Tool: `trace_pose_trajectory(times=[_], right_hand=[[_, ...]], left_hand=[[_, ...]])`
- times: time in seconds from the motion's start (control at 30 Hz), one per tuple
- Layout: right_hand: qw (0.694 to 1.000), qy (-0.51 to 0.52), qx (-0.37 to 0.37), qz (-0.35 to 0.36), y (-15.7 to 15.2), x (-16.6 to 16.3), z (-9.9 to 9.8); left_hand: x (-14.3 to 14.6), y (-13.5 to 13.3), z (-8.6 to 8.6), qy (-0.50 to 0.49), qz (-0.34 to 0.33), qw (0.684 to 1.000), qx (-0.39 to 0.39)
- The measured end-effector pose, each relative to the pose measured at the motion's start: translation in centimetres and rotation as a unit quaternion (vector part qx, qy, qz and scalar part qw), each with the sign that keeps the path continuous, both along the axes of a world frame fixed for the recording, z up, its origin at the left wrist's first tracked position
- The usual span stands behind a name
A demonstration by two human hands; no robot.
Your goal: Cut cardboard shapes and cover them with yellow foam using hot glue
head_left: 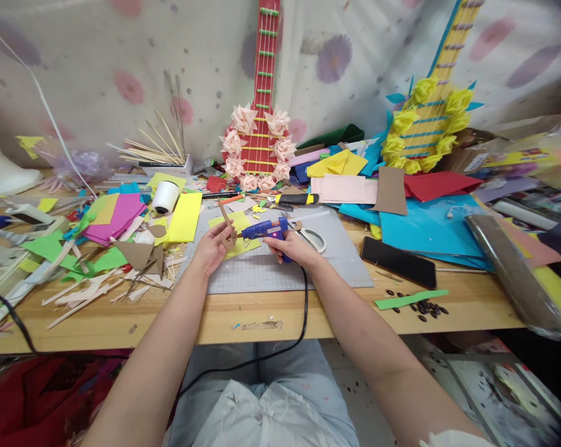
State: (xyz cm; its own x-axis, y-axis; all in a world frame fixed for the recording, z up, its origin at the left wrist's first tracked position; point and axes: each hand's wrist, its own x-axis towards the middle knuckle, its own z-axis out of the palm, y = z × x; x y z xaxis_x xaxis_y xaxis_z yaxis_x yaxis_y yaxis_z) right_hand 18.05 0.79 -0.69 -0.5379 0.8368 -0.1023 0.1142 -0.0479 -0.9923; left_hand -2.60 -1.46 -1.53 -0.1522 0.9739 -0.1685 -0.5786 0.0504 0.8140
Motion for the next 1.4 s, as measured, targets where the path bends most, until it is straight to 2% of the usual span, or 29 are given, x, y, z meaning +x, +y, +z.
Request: trace_pose_trajectory(times=[0.37,0.8,1.0,1.2,1.4], right_hand=[[1.0,-0.002,0.01,-0.012,0.17,-0.01,-0.45],[0.999,0.013,0.02,-0.023,0.21,-0.12,-0.6],[0.999,0.014,0.027,-0.043,0.2,-0.17,-0.42],[0.997,0.009,0.035,-0.072,0.36,-0.19,-0.37],[0.994,0.001,0.047,-0.097,0.73,-0.23,-0.8]], left_hand=[[-0.03,-0.22,0.23,0.042,-0.034,0.998,-0.02],[0.0,-0.07,0.05,0.035,-0.044,0.998,-0.027],[-0.04,-0.25,0.31,0.042,-0.055,0.996,-0.053],[-0.23,-0.24,0.23,0.053,-0.083,0.994,-0.044],[-0.28,-0.21,0.32,0.054,-0.083,0.994,-0.047]])
